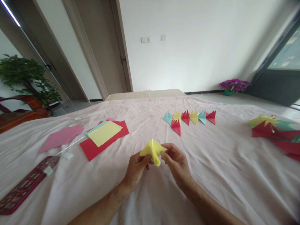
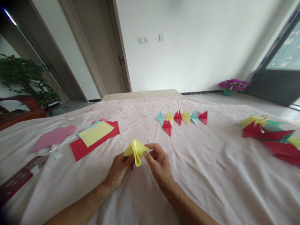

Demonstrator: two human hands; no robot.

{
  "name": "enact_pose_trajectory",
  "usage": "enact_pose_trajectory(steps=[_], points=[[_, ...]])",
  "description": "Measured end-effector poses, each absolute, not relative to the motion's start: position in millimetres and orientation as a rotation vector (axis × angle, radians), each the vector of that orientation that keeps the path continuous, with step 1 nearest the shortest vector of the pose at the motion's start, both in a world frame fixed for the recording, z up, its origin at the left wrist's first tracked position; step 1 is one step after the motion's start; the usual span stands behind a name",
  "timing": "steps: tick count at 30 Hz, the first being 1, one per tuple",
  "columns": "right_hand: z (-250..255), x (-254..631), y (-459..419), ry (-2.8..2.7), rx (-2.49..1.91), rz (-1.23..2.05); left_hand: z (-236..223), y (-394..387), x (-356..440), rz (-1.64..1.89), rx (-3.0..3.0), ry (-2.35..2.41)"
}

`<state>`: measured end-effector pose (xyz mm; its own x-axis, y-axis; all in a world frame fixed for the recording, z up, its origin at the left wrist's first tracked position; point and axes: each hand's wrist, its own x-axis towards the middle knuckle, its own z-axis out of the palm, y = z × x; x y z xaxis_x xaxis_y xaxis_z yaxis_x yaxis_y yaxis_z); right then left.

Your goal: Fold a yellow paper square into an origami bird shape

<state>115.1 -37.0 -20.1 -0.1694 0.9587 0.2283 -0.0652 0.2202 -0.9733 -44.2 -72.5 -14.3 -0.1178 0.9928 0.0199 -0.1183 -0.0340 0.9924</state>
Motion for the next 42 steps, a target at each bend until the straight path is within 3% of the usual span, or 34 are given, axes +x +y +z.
enact_pose_trajectory(steps=[19, 42], points=[[-1, 124, -39, -1.666, -0.829, 0.661, -20, -68, -50, 1.455, 1.030, 1.236], [-8, 131, -39, -1.981, -0.763, 0.527, -9, -77, -52, 1.389, 0.932, 0.891]])
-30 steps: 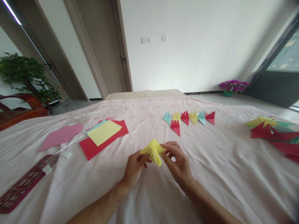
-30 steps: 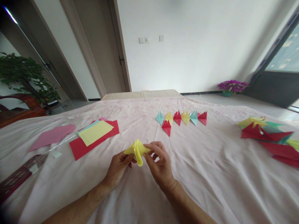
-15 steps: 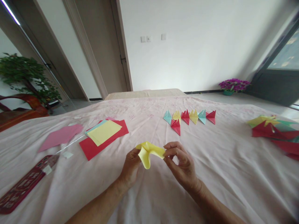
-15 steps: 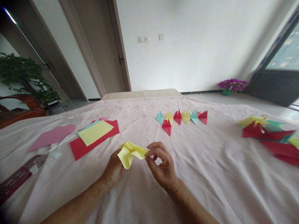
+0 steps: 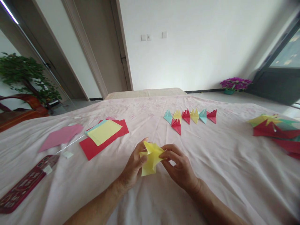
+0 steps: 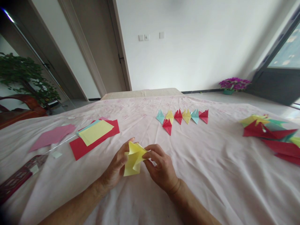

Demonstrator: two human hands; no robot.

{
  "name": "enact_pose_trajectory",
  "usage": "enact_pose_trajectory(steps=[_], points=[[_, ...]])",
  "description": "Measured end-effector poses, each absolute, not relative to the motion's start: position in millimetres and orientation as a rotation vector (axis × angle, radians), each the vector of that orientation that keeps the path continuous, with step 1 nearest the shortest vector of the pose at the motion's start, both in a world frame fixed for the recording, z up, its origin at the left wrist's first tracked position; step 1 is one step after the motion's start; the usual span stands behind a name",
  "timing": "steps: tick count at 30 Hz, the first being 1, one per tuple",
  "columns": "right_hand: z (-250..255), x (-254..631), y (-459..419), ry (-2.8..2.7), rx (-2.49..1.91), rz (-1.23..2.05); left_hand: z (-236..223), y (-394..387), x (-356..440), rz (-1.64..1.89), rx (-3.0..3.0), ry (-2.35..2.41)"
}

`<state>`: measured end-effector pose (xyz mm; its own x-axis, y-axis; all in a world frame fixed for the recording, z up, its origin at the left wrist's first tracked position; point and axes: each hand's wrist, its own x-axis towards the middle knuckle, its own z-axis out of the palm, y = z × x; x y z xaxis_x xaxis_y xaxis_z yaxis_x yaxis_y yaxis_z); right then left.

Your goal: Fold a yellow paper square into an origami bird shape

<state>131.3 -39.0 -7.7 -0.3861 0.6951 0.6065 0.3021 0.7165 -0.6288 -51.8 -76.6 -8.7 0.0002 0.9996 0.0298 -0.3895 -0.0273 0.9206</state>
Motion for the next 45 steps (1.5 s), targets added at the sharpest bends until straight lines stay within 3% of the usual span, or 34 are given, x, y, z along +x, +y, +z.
enact_pose_trajectory(steps=[13, 28, 45], points=[[-21, 146, -27, -2.243, -1.224, 0.505, -33, -50, -81, 1.449, 0.988, 1.288], [-15, 155, -23, -2.408, -1.204, 0.364, -41, -37, -98, 1.417, 1.181, 1.562], [-4, 162, -23, -2.591, -1.091, 0.461, -23, -42, -95, 1.147, 1.175, 1.268]])
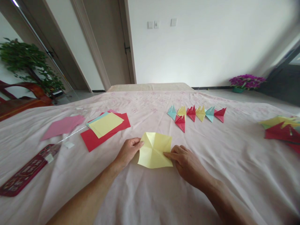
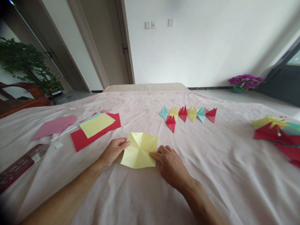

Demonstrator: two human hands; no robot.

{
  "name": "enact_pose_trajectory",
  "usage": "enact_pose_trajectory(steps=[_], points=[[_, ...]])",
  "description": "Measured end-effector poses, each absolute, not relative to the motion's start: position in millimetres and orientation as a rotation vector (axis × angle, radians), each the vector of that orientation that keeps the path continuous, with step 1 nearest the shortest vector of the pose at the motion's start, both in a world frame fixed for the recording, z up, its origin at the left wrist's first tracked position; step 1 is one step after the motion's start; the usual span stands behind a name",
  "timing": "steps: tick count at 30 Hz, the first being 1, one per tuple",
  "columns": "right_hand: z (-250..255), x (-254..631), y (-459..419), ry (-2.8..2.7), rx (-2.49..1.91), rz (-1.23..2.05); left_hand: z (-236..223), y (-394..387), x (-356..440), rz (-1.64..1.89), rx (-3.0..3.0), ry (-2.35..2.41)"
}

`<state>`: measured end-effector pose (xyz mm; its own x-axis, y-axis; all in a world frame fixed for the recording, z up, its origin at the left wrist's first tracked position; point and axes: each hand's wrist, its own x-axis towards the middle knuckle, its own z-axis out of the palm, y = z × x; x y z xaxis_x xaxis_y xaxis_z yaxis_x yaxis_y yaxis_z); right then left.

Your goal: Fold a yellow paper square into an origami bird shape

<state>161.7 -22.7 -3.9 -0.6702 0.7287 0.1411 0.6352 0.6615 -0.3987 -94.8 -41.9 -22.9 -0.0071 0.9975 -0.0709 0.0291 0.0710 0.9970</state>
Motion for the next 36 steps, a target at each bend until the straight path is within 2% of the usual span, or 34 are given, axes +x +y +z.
enact_pose_trajectory(steps=[9, 18, 29, 36], points=[[-6, 160, -16, -2.292, -0.841, 0.649, -24, -43, -92, 1.159, 1.170, 1.244], [-6, 160, -13, -2.267, -0.790, 0.583, -22, -42, -93, 1.123, 1.132, 1.144], [-4, 132, -24, -2.051, -1.027, 0.330, -7, -56, -58, 1.061, 1.175, 1.040], [-4, 128, -22, -1.957, -1.088, 0.399, -9, -59, -57, 1.115, 1.206, 1.093]])
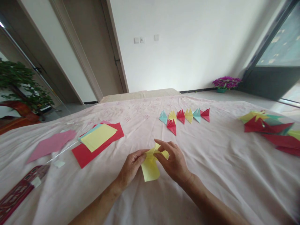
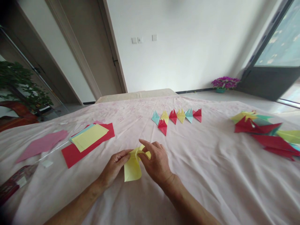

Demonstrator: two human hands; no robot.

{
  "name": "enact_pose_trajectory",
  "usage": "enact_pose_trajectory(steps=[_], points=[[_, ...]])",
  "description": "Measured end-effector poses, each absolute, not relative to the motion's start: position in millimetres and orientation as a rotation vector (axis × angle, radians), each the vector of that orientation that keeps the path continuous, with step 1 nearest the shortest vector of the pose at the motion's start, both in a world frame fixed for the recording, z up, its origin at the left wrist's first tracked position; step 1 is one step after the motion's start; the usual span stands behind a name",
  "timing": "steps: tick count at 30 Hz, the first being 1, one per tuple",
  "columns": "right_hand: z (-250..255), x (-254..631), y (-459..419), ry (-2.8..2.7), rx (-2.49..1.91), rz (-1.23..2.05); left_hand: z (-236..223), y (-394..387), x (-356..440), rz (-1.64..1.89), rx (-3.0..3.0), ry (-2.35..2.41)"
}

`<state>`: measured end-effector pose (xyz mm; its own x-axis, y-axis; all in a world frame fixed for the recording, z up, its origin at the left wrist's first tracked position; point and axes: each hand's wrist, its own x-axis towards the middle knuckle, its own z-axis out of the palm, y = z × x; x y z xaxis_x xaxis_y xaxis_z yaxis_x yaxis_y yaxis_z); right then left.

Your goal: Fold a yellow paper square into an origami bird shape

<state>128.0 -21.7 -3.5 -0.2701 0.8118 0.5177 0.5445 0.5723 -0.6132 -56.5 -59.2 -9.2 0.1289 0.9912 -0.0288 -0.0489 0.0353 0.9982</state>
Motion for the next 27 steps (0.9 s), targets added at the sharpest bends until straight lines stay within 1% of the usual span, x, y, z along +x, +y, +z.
enact_pose_trajectory(steps=[10, 13, 15, 17, 20, 22, 25, 27], points=[[0, 127, -22, -1.897, -1.078, 0.520, -12, -61, -56, 1.136, 1.217, 1.139], [1, 131, -24, -1.858, -0.982, 0.550, -12, -59, -58, 1.176, 1.132, 1.104], [2, 135, -26, -1.940, -0.861, 0.559, -14, -54, -64, 1.218, 1.043, 1.117], [4, 141, -30, -2.140, -0.758, 0.528, -18, -50, -72, 1.238, 0.969, 1.150], [5, 149, -34, -2.436, -0.733, 0.493, -22, -43, -86, 1.231, 0.925, 1.168], [4, 152, -36, -2.557, -0.712, 0.544, -24, -41, -91, 1.193, 0.911, 1.156], [1, 150, -36, -2.601, -0.720, 0.652, -25, -39, -95, 1.171, 0.903, 1.136], [-2, 146, -35, -2.559, -0.816, 0.673, -26, -38, -94, 1.175, 0.905, 1.126]])
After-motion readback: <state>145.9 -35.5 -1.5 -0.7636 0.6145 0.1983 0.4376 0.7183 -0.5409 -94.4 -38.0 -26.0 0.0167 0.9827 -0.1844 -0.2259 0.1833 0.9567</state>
